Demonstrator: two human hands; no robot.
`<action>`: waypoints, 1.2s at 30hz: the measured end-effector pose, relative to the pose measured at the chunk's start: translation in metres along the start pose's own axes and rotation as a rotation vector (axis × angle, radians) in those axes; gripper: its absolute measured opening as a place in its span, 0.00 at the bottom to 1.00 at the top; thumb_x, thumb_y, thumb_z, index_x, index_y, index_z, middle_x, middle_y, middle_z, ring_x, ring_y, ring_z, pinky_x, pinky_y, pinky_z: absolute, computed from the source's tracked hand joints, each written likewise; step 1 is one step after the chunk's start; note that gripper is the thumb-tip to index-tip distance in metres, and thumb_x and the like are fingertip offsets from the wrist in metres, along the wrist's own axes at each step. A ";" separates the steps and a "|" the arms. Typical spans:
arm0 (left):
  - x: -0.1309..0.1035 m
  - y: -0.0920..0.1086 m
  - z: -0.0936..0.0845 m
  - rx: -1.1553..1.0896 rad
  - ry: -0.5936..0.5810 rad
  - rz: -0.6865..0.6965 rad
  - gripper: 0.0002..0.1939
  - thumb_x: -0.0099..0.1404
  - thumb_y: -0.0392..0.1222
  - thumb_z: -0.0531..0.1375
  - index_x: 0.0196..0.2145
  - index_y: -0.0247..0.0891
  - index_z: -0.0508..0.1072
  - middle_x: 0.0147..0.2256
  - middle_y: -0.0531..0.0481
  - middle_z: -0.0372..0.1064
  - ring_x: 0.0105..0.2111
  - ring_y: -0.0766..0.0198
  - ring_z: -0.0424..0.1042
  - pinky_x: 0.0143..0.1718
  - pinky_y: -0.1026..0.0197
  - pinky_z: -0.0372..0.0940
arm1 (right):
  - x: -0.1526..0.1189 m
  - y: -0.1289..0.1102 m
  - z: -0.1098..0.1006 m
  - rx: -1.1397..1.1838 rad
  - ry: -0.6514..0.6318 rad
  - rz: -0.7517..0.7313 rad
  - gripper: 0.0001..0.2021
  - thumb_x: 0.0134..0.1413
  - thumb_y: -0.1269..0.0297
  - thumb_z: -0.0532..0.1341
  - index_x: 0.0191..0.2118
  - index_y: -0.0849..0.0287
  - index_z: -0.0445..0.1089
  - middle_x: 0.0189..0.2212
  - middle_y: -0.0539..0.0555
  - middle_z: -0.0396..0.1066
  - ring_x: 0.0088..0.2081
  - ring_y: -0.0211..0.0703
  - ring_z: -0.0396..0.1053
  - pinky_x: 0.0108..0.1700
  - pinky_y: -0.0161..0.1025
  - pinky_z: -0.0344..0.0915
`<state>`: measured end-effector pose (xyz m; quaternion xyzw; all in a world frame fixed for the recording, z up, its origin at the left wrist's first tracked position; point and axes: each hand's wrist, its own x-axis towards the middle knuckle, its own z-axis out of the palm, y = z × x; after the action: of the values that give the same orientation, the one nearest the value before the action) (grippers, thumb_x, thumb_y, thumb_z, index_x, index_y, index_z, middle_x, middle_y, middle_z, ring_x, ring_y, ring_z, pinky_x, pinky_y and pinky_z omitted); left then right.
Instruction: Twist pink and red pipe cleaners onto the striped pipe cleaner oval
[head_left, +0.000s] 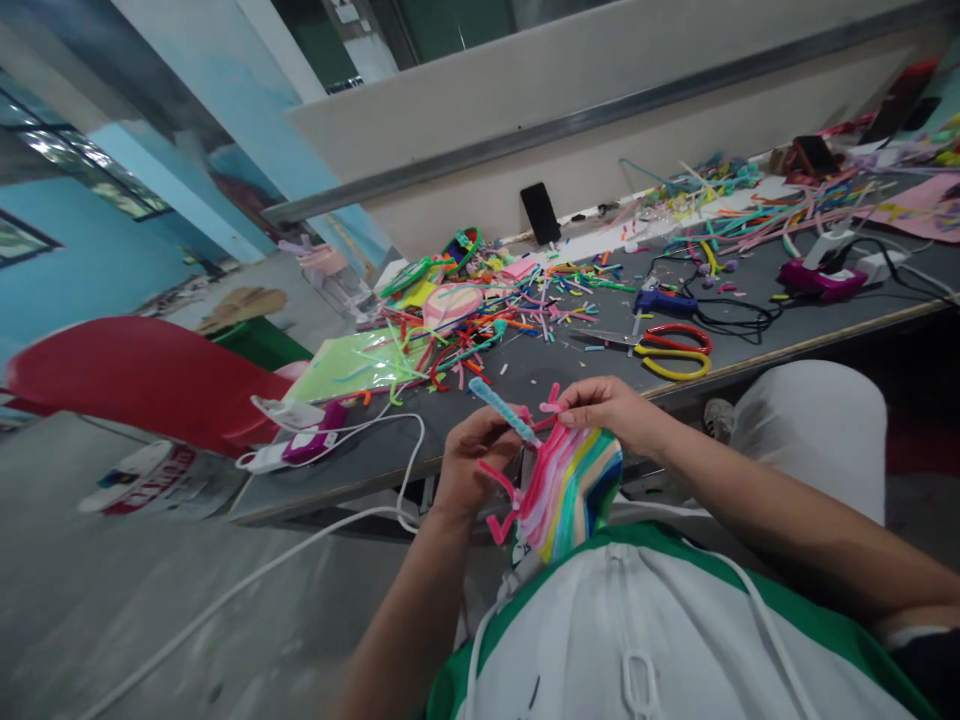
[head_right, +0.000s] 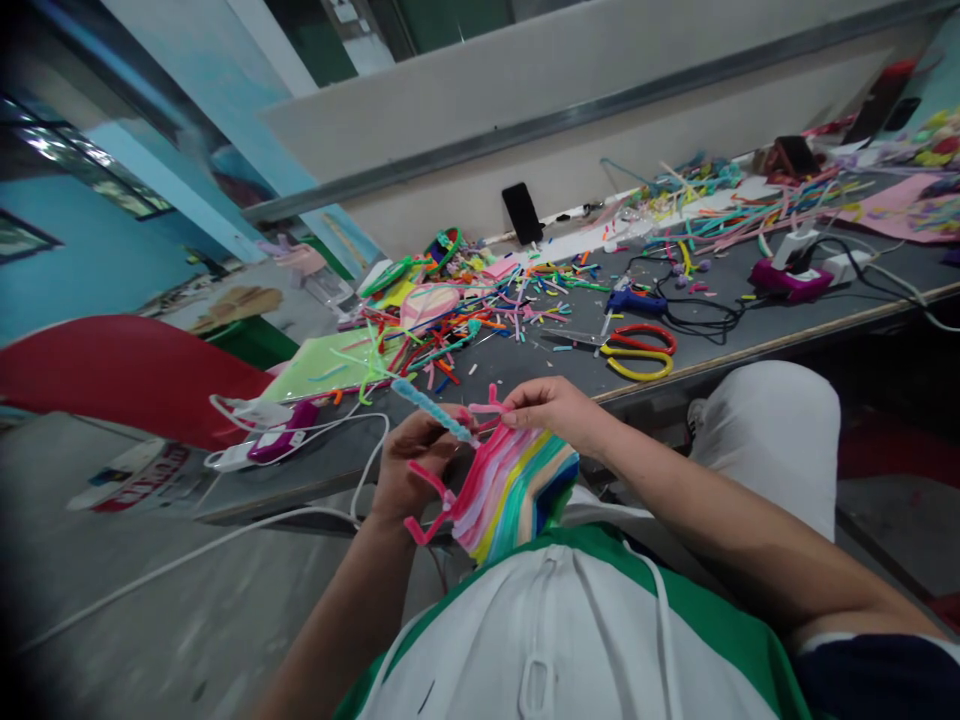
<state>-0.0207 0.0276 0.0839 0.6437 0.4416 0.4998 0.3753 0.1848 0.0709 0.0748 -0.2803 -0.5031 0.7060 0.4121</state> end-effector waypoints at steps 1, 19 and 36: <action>0.000 0.001 -0.002 0.056 -0.009 0.010 0.07 0.57 0.39 0.62 0.35 0.39 0.75 0.33 0.49 0.72 0.32 0.63 0.72 0.37 0.61 0.67 | 0.000 -0.001 0.001 0.000 0.003 0.005 0.10 0.35 0.63 0.70 0.27 0.62 0.73 0.21 0.47 0.69 0.25 0.32 0.64 0.31 0.32 0.58; 0.000 -0.021 0.004 -0.316 0.026 -0.160 0.14 0.52 0.36 0.65 0.38 0.39 0.73 0.36 0.48 0.73 0.32 0.63 0.73 0.36 0.61 0.67 | 0.008 -0.008 -0.003 -0.208 0.052 0.013 0.10 0.35 0.62 0.69 0.25 0.62 0.73 0.20 0.47 0.70 0.24 0.33 0.63 0.30 0.33 0.58; -0.005 0.011 0.035 0.868 0.292 0.426 0.06 0.60 0.39 0.60 0.32 0.37 0.77 0.25 0.49 0.66 0.30 0.62 0.65 0.37 0.57 0.61 | 0.016 -0.026 -0.001 -1.132 0.208 -0.105 0.08 0.44 0.62 0.60 0.29 0.55 0.76 0.24 0.48 0.74 0.30 0.38 0.68 0.28 0.32 0.56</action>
<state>0.0150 0.0178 0.0851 0.7396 0.5154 0.4204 -0.1032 0.1854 0.0894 0.0996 -0.4998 -0.7726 0.2740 0.2797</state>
